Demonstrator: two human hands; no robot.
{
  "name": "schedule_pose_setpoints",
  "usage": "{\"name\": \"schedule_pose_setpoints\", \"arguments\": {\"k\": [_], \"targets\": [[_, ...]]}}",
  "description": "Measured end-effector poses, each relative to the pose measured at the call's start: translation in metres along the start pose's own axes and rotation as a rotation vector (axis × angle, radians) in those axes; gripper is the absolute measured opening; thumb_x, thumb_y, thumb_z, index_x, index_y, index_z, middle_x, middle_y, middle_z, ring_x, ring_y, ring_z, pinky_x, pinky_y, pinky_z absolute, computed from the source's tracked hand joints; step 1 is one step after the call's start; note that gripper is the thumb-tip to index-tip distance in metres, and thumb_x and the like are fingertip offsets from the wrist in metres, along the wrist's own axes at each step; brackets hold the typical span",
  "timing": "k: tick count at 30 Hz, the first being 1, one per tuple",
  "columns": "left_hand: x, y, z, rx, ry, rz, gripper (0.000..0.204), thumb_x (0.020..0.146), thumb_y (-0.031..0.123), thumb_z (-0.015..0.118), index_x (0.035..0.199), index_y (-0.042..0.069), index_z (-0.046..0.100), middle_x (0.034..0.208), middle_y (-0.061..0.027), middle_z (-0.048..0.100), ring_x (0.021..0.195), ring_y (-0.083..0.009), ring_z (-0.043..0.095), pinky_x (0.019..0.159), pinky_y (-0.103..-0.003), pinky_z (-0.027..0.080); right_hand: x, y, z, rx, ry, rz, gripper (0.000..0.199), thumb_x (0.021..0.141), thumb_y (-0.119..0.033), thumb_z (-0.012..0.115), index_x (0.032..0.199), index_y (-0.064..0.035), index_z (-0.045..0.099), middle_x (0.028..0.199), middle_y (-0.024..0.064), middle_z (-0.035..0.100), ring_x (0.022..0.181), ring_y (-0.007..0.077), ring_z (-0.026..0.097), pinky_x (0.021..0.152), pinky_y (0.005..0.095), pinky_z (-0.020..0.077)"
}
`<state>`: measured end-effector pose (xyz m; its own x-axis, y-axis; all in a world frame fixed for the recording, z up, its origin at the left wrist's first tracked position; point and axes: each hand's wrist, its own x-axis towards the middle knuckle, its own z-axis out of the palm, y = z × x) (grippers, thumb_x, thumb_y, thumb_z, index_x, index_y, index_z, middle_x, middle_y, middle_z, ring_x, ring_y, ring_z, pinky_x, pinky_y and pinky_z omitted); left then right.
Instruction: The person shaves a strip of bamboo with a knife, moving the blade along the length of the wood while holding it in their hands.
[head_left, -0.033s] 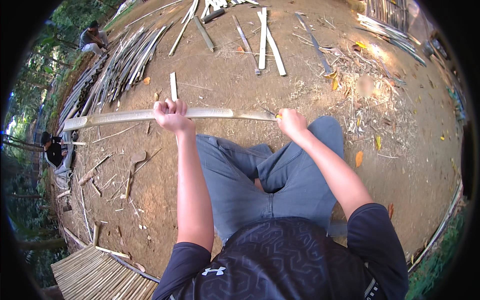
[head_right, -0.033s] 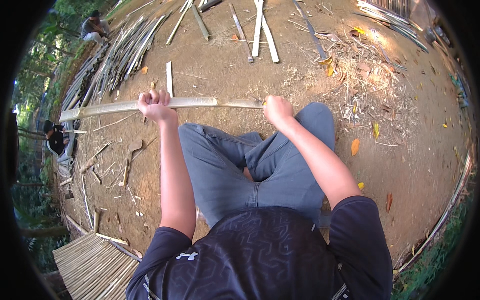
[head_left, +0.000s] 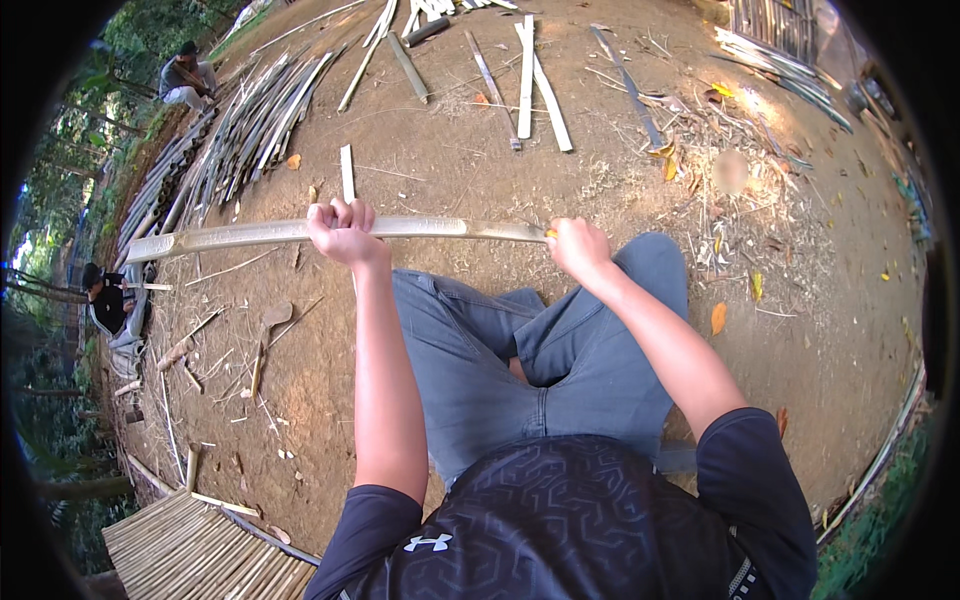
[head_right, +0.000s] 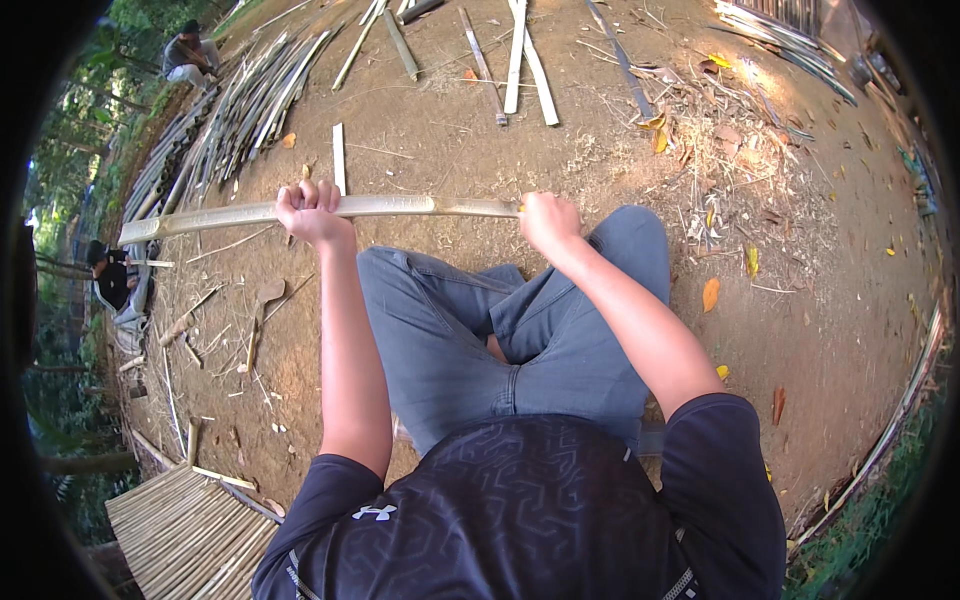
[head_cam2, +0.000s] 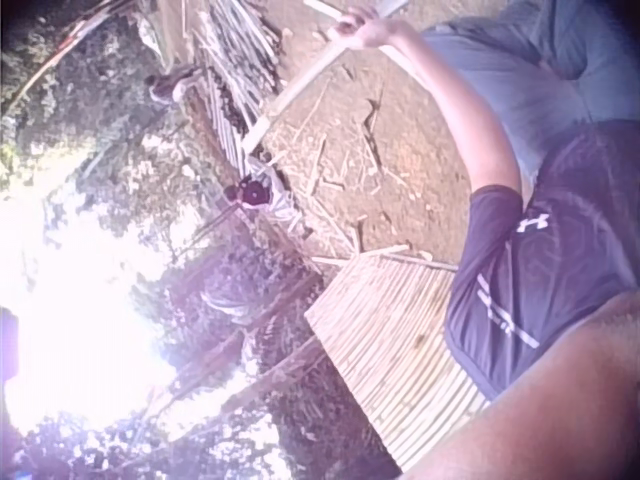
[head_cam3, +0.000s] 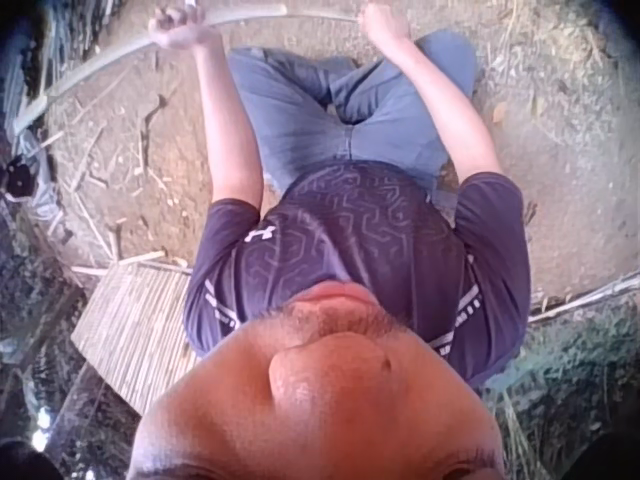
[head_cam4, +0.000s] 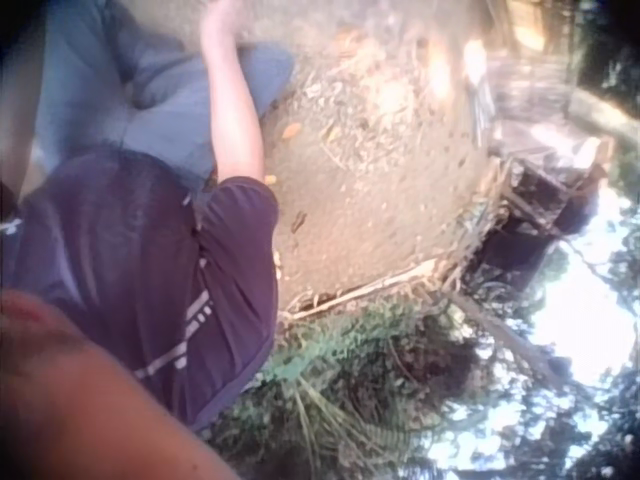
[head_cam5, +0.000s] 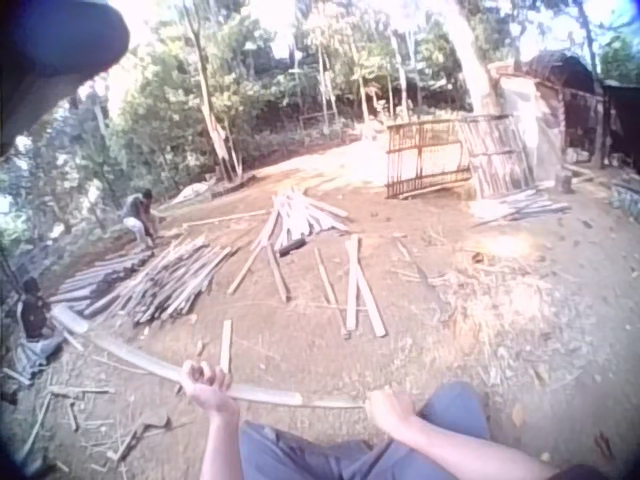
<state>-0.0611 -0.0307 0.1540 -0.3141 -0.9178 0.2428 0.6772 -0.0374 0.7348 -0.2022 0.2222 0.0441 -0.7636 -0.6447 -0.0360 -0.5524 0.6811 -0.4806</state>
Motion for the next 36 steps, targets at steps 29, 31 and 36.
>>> {"name": "schedule_pose_setpoints", "arguments": {"k": [29, 31, 36], "targets": [[0.007, 0.006, 0.0, -0.018, 0.04, -0.071, 0.03, 0.096, 0.025, 0.036, 0.071, 0.016, 0.024, 0.057, 0.0025, 0.023, 0.047, -0.0103, 0.018, 0.044, -0.029, 0.017, 0.029, 0.087, 0.003, 0.041, 0.029, 0.429, 0.034, 0.096, -0.034, 0.059, 0.106, -0.0029, 0.067, 0.107, 0.0212, 0.07, 0.103, 0.0375, 0.067, 0.09, 0.048, 0.0525], [0.005, 0.008, 0.005, -0.045, 0.027, -0.053, 0.03, 0.097, 0.025, 0.035, 0.07, 0.016, 0.023, 0.056, 0.0026, 0.022, 0.047, -0.0101, 0.018, 0.044, -0.029, 0.017, 0.027, 0.09, 0.009, 0.006, 0.045, 0.387, 0.037, 0.096, -0.036, 0.057, 0.113, -0.0031, 0.062, 0.111, 0.0214, 0.068, 0.107, 0.0377, 0.065, 0.093, 0.0484, 0.0506], [0.009, 0.035, 0.01, -0.032, -0.096, 0.137, 0.029, 0.094, 0.024, 0.033, 0.067, 0.017, 0.023, 0.055, 0.0025, 0.022, 0.046, -0.0104, 0.017, 0.043, -0.029, 0.016, 0.025, 0.087, 0.019, 0.077, 0.061, 0.321, 0.043, 0.098, -0.037, 0.055, 0.125, -0.0035, 0.051, 0.119, 0.0229, 0.064, 0.113, 0.0387, 0.061, 0.096, 0.0487, 0.0475]]}}
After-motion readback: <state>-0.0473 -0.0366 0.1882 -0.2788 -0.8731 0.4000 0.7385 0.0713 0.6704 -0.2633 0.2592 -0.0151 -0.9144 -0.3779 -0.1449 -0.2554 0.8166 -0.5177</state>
